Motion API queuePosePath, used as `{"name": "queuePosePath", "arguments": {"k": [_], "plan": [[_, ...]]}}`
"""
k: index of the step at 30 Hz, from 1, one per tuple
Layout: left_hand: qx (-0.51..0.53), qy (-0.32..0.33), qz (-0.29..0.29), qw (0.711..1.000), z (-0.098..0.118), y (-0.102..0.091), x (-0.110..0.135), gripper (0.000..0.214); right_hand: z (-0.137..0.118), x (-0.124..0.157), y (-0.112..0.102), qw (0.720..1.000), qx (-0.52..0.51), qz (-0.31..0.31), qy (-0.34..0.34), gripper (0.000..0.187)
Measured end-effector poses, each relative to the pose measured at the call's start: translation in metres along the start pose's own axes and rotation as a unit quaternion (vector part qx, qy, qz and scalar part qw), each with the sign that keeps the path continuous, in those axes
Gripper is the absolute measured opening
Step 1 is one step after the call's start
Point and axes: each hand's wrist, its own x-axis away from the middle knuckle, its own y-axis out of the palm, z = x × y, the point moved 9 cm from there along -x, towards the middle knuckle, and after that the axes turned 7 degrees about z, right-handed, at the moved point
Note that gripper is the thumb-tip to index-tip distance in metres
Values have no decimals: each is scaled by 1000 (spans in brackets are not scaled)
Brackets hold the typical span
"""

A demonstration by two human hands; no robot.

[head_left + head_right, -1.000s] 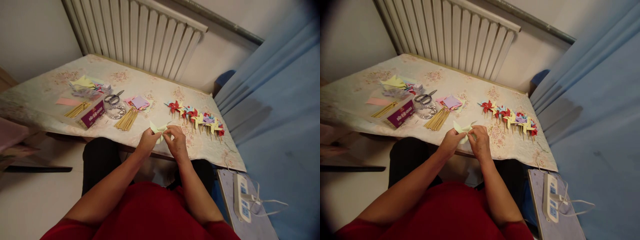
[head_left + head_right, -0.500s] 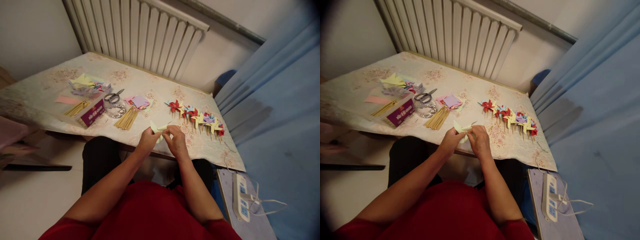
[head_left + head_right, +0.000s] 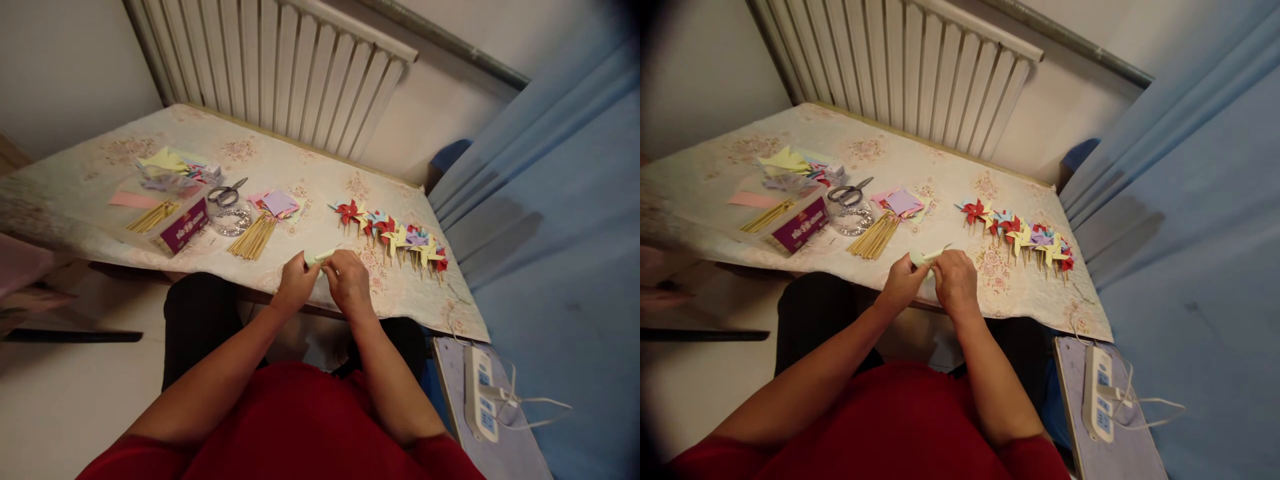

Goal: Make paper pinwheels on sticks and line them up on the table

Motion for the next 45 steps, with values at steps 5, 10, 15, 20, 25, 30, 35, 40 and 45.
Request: {"name": "queuePosePath", "arguments": {"k": [5, 10, 15, 20, 25, 30, 35, 40, 45], "plan": [[-56, 26, 13, 998, 1, -3, 0, 8, 28, 5, 15, 986, -122, 19, 116, 15], [-65, 31, 1, 997, -5, 0, -2, 10, 25, 8, 17, 989, -98, 28, 103, 17], [-71, 30, 2, 997, -6, -1, -3, 11, 16, 5, 15, 996, -65, 23, 55, 16], [-68, 25, 7, 997, -7, -2, -2, 12, 43, 12, 30, 967, -161, 2, 198, 14], [-80, 39, 3, 996, -7, -1, -3, 11, 23, 9, 22, 993, -75, 29, 89, 16], [-82, 38, 4, 996, -8, -1, -4, 11, 31, 8, 26, 985, -113, 25, 130, 17], [-88, 31, -2, 996, -9, -1, -4, 9, 39, 12, 32, 974, -144, 24, 174, 15], [-104, 24, 0, 994, -10, -3, -4, 9, 22, 9, 23, 991, -89, 52, 85, 17], [-106, 27, 1, 994, -10, -3, -4, 8, 47, 15, 41, 953, -190, 7, 237, 12]]}}
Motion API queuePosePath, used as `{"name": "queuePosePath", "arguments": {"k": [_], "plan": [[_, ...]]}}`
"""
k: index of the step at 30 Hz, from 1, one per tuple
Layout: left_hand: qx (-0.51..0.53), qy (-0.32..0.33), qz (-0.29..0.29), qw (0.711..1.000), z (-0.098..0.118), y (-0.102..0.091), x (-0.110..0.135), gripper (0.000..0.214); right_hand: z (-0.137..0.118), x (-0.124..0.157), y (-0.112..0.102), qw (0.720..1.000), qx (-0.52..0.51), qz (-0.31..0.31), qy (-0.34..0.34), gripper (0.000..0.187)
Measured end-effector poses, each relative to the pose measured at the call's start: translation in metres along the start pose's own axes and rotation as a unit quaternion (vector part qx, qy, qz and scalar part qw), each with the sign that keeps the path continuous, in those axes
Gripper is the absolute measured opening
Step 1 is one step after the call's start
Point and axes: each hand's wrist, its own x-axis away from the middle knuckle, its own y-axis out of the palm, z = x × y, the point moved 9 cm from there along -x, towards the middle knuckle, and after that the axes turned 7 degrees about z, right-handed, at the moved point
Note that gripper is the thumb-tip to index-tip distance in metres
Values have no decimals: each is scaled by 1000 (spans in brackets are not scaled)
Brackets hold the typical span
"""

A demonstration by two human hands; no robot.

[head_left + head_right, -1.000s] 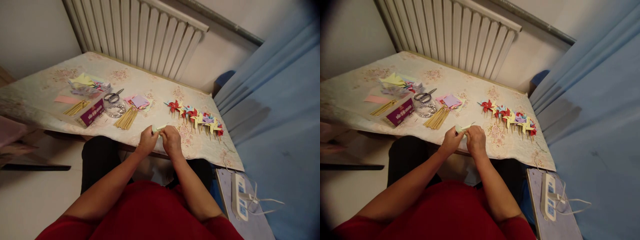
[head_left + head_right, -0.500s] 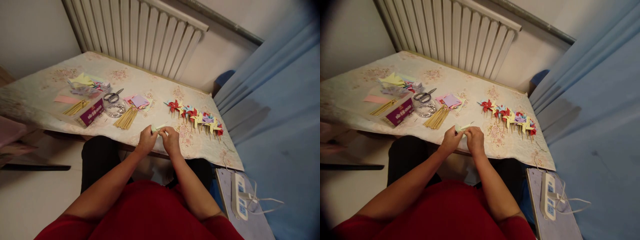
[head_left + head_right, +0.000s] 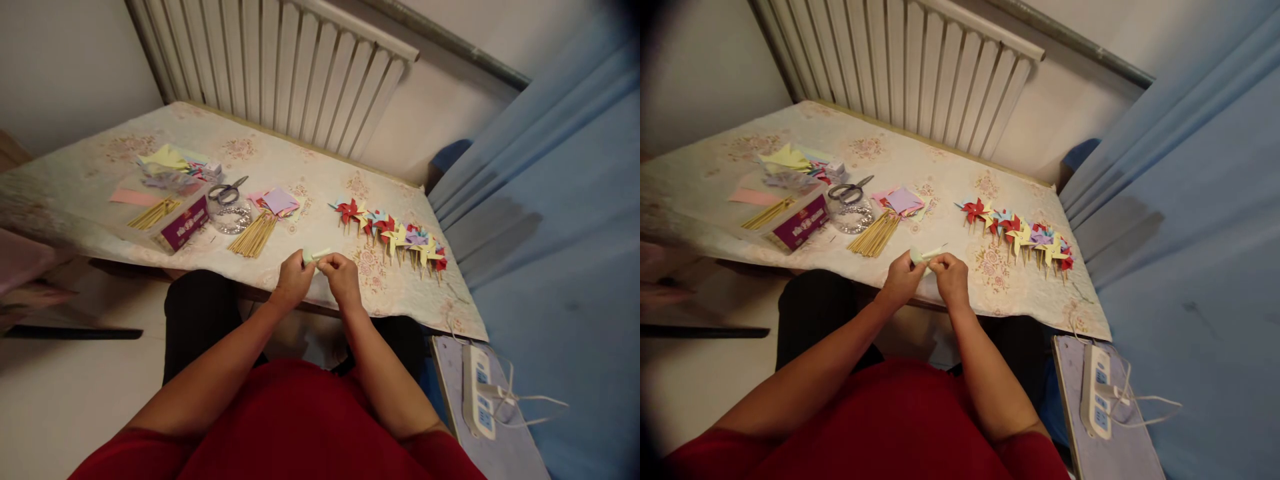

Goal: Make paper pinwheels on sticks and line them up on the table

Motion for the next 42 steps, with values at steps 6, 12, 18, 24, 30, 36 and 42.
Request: {"name": "queuePosePath", "arguments": {"k": [6, 12, 18, 24, 30, 36, 42], "plan": [[4, 2, 1, 1000, 0, -1, 0, 8, -29, 7, -3, 983, 76, 35, -162, 18], [0, 0, 2, 1000, -3, -1, 0, 9, 2, 1, 2, 1000, -17, 15, -7, 14], [3, 11, 2, 1000, -2, 0, 0, 8, -21, 8, -3, 988, 77, 46, -123, 17], [6, -1, 1, 1000, -5, 2, -1, 8, -3, 4, 0, 999, 17, 28, -34, 15], [7, 4, -4, 1000, -6, 3, 0, 8, -15, 6, -2, 992, 51, 35, -109, 16], [-3, -6, -4, 1000, -5, 2, 0, 8, 0, 5, 0, 999, 12, 29, -29, 14], [13, -3, -6, 1000, -7, 3, 0, 9, -12, 9, -1, 993, 57, 46, -94, 16]]}}
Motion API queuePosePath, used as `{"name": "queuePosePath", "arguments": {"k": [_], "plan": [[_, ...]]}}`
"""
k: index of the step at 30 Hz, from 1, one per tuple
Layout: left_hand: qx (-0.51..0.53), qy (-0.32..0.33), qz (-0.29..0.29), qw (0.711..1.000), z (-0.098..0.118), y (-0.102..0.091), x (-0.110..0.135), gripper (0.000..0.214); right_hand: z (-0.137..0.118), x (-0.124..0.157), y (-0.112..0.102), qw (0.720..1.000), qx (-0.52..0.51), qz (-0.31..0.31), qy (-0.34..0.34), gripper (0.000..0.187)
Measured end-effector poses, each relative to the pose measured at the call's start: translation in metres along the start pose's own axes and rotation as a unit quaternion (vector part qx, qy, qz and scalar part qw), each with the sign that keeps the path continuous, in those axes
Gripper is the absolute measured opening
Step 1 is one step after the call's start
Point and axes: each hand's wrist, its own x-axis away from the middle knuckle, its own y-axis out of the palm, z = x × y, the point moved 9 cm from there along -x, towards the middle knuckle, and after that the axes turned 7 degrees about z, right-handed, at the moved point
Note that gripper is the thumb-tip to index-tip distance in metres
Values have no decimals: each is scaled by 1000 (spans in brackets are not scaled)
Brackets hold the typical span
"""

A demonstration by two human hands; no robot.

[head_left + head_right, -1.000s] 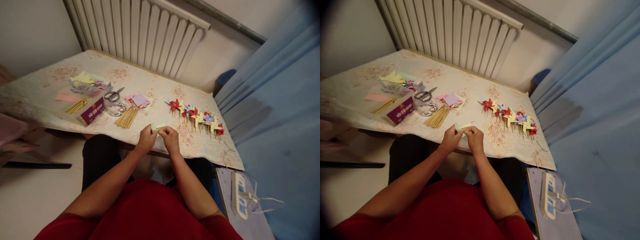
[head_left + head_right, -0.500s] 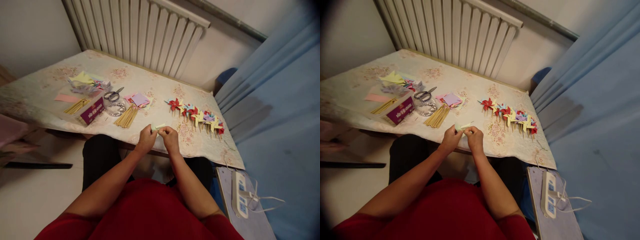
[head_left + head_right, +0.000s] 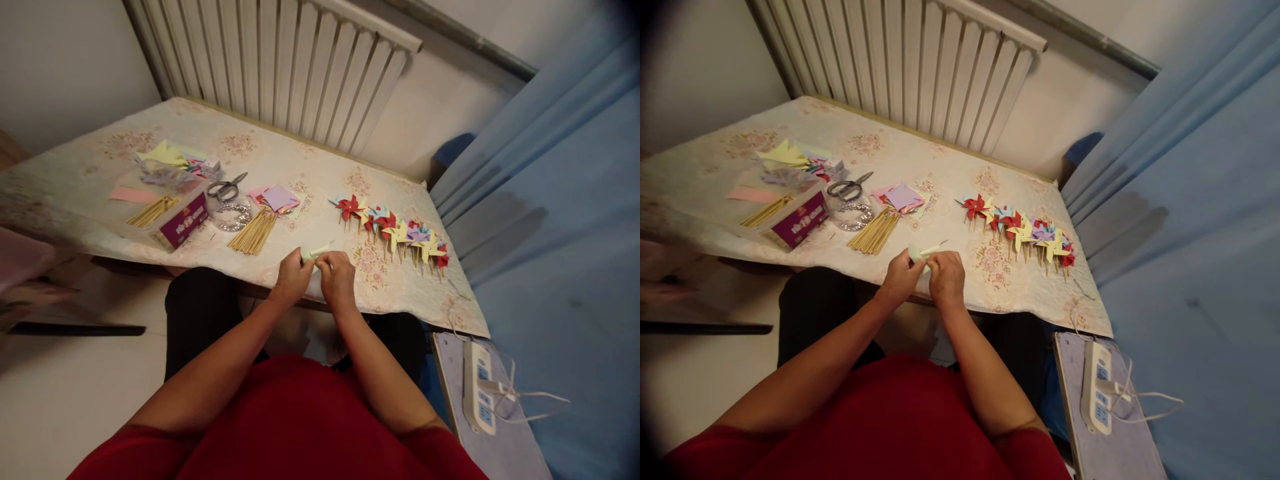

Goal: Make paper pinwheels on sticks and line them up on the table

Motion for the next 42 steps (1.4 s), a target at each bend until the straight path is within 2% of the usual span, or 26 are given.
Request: {"name": "queuePosePath", "arguments": {"k": [2, 3, 8, 12, 15, 18, 20, 25, 36, 42], "plan": [[9, -2, 0, 1000, 0, 0, 0, 10, -9, 0, -2, 999, 15, 3, -47, 18], [11, -4, 1, 1000, 0, 0, 0, 10, -8, 0, -2, 999, 7, 1, -38, 17], [15, -19, -4, 1000, 1, 0, 1, 13, 15, -2, 1, 991, -82, -7, 108, 11], [15, -23, -6, 1000, 1, -1, 2, 16, 17, -1, -3, 980, -145, 31, 131, 10], [21, -21, -6, 1000, 1, -1, 2, 17, 22, 1, -3, 962, -212, 58, 161, 21], [21, -16, -8, 1000, 2, 0, 1, 16, 27, 3, 0, 950, -241, 50, 193, 32], [26, -14, -9, 1000, 1, 0, 0, 16, 30, 4, 4, 948, -242, 27, 206, 31], [70, -27, -8, 997, -1, 2, -1, 21, 31, 1, 3, 959, -215, -16, 185, 18], [53, -12, -38, 998, 4, 4, 0, 10, 35, 0, 5, 954, -219, -77, 188, 15], [36, -12, -43, 998, 2, 6, 2, 9, 36, 0, 2, 969, -162, -81, 168, 17]]}}
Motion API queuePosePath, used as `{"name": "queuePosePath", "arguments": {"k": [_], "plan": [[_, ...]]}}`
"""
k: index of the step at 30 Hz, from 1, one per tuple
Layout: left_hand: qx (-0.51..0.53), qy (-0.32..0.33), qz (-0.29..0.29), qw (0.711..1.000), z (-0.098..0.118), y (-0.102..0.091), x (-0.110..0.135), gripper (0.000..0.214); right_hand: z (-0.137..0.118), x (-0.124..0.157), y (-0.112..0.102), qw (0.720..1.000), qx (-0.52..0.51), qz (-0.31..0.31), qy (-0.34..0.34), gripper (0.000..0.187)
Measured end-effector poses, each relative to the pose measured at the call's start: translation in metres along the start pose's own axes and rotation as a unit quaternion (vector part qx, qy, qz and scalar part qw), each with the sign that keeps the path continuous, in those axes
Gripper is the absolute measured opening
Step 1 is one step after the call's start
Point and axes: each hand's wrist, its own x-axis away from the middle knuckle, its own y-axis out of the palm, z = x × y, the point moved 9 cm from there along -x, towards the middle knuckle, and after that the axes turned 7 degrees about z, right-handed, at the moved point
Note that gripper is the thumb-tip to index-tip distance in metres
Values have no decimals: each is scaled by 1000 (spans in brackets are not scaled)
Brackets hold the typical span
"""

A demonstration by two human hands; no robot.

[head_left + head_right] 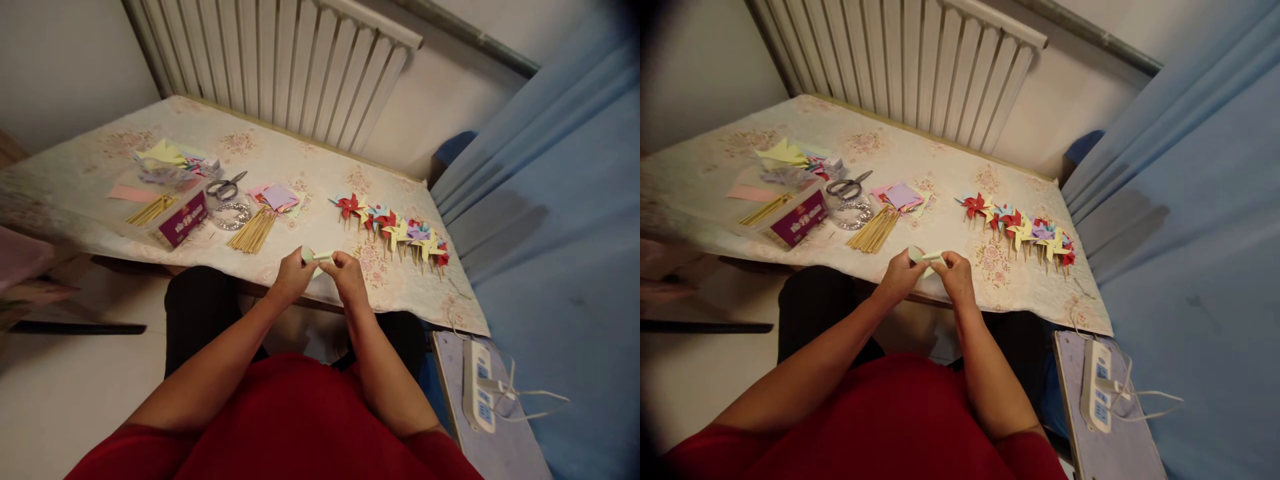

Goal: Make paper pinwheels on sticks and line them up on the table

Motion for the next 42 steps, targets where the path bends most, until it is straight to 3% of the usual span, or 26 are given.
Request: {"name": "queuePosePath", "arguments": {"k": [21, 42], "plan": [[16, -5, -4, 1000, 1, 1, 2, 7, 5, -1, 1, 1000, -2, -18, 0, 15], [14, -4, -5, 1000, -3, 1, 4, 8, 23, -4, 10, 996, -46, -48, 64, 18]]}}
